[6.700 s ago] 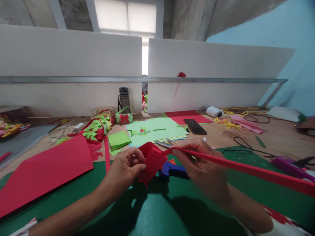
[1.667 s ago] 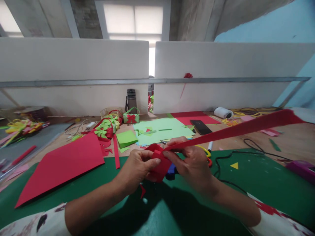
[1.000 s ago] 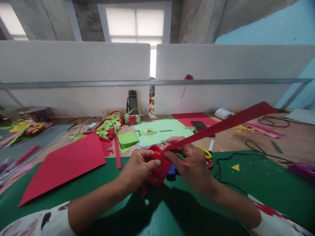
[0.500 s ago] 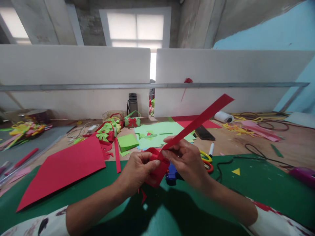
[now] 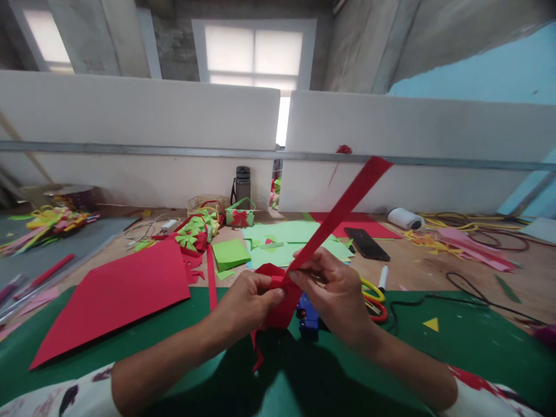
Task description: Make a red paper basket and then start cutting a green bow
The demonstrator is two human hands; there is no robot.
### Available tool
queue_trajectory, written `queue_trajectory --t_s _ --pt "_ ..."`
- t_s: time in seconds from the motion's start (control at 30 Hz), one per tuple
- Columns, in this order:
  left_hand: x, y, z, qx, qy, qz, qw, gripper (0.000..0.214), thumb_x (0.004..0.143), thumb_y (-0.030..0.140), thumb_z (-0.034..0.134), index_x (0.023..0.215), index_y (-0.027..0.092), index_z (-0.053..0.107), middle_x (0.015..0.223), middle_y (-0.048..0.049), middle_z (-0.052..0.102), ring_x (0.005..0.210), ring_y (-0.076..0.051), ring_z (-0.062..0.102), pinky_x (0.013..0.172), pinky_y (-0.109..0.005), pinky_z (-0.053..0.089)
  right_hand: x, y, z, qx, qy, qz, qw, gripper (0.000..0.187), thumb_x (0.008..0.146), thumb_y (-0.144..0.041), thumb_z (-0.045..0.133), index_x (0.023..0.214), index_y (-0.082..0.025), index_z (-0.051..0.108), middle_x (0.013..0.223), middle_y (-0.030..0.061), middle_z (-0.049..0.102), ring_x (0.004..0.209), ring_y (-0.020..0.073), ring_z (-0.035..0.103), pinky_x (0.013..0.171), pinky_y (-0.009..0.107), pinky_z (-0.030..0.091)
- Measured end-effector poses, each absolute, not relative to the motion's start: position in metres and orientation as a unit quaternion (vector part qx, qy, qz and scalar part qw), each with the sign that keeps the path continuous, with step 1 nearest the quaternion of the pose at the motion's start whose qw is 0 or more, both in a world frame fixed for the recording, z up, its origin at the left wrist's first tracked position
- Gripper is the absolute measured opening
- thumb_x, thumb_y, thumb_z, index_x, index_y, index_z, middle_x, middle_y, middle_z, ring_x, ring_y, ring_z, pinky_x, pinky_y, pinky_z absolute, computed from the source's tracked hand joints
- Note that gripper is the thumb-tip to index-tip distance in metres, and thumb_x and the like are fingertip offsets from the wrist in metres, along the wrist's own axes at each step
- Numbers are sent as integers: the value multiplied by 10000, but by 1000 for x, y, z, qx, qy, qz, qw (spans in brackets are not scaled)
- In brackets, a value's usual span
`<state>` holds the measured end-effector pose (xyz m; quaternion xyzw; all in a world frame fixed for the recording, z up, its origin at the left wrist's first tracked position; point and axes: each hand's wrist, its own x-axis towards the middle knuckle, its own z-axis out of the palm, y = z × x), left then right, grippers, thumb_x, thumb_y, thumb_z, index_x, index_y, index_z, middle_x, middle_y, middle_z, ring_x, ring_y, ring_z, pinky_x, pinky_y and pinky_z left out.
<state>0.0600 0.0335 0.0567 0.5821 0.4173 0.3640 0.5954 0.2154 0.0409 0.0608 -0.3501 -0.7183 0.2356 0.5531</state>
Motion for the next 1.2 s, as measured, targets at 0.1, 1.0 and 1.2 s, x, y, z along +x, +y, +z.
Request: queue_trajectory --t_s 0.1,1.0,1.2 --pt "59 33 58 616 404 373 565 285 715 358 578 744 92 674 556 12 509 494 -79 384 489 -211 291 218 41 59 -357 -735 195 543 129 756 -163 647 865 -216 602 776 -20 687 718 154 667 647 258 529" --pt "65 30 53 467 308 452 695 253 764 344 641 828 100 662 637 -34 631 523 -91 523 508 -177 367 224 45 54 -182 -854 -147 465 194 806 -52 553 955 -164 604 849 80 582 818 205 522 699 394 473" --pt "68 26 56 407 255 482 733 189 718 279 687 769 101 648 680 -46 641 645 -133 591 653 -223 430 226 48 48 -184 -856 -194 443 199 817 -75 523 972 -158 616 884 97 588 869 228 540 748 430 464"
